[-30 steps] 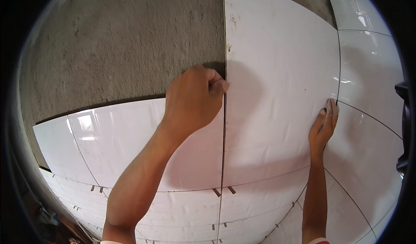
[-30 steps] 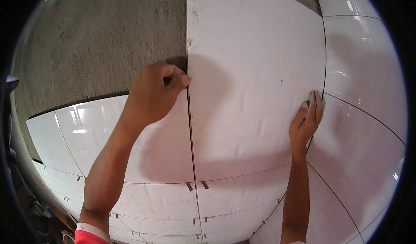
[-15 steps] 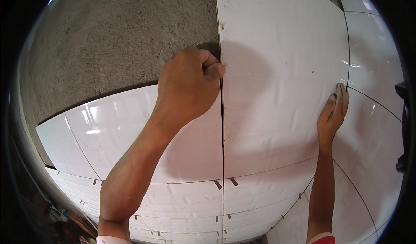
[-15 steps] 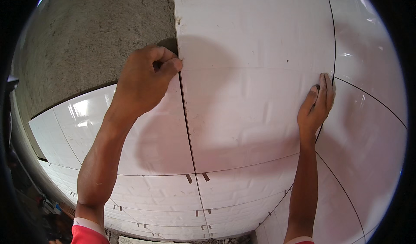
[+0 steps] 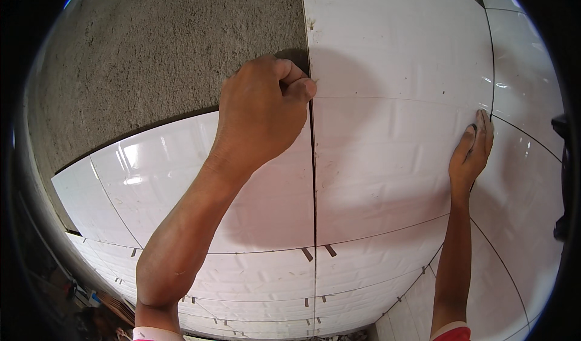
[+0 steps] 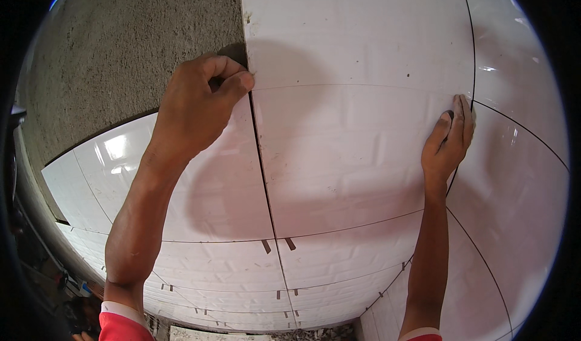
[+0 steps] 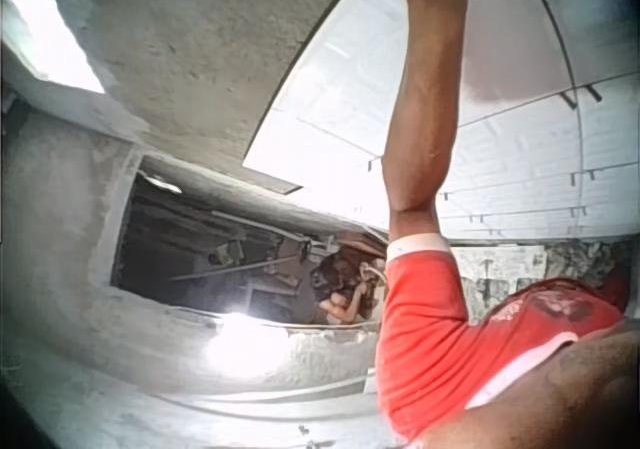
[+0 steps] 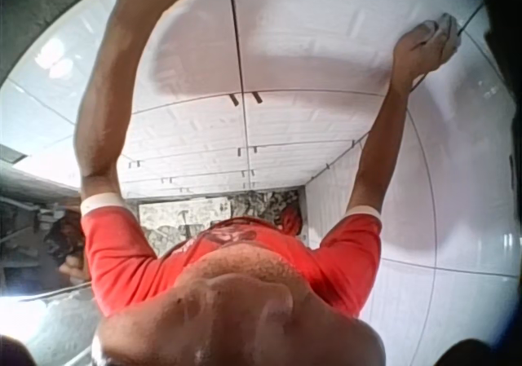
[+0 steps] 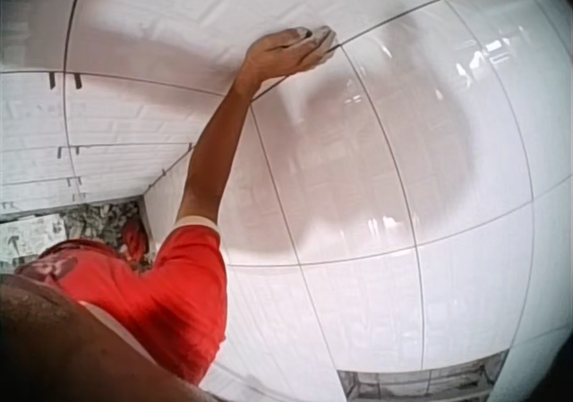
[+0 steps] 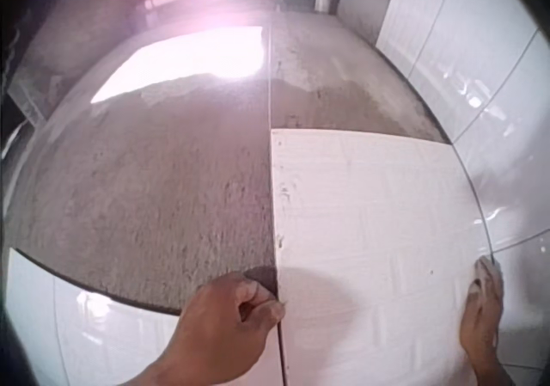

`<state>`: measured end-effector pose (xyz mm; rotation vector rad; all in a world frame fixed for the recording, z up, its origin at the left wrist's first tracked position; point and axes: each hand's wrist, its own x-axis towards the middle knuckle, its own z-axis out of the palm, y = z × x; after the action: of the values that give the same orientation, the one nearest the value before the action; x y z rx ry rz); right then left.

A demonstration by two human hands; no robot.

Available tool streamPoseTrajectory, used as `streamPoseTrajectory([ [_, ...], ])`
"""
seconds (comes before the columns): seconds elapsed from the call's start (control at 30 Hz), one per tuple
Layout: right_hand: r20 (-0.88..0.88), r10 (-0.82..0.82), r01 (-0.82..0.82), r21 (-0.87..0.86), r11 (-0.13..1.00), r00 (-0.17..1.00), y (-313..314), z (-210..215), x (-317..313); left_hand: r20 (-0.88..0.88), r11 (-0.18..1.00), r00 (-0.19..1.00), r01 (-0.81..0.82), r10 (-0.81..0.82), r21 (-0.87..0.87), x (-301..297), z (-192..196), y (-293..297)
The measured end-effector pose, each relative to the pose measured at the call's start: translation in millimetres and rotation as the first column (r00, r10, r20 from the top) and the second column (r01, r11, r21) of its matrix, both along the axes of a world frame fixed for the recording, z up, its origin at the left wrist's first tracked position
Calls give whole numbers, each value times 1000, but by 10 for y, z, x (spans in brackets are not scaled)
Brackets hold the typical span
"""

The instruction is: The person spreads cement adhesive onto a white ceramic tile using a trowel, then lifts and presses the tile onto a wall, adjusting its position to align with existing tiles.

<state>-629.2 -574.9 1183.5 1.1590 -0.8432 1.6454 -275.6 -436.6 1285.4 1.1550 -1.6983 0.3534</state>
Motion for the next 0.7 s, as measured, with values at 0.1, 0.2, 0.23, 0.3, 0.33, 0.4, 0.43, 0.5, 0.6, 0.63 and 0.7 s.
streamPoseTrajectory([
  [0.1,-2,-18,18,-3,1000,1000,4,1,3,-13,1000,1000,4,-3,21,-8,-6,10],
  [0.2,-2,4,-4,-8,1000,1000,11,-1,3,-23,1000,1000,0,-1,-20,-17,-20,-4],
  [0.23,0,3,-3,-6,1000,1000,12,-3,1,-17,998,1000,25,-26,-53,-16,-25,-12],
  [0.3,1,1,-1,2,1000,1000,14,-8,-5,-16,994,999,45,-47,-102,-4,-34,-28],
  [0.33,-4,2,-2,1,1000,1000,15,-13,-9,27,994,998,54,-51,-93,23,-21,-30],
  [0.4,-18,9,-9,-5,1000,1000,17,-20,-20,109,995,992,67,-58,-79,87,6,-22],
  [0.43,-14,18,-18,-1,1000,1000,18,-21,-24,78,996,995,70,-65,-61,105,1,-17],
  [0.5,-6,31,-31,-2,1000,1000,19,-21,-33,28,994,995,100,-99,-52,127,-12,-14],
  [0.6,-25,44,-45,-8,999,999,21,-21,-38,3,990,996,84,-84,-115,128,-53,-10],
  [0.63,-24,37,-37,-9,999,999,22,-22,-39,-5,985,995,102,-104,-139,112,-65,-18],
  [0.7,-25,27,-27,-7,1000,999,22,-27,-38,-26,981,994,103,-108,-166,70,-91,-33],
])
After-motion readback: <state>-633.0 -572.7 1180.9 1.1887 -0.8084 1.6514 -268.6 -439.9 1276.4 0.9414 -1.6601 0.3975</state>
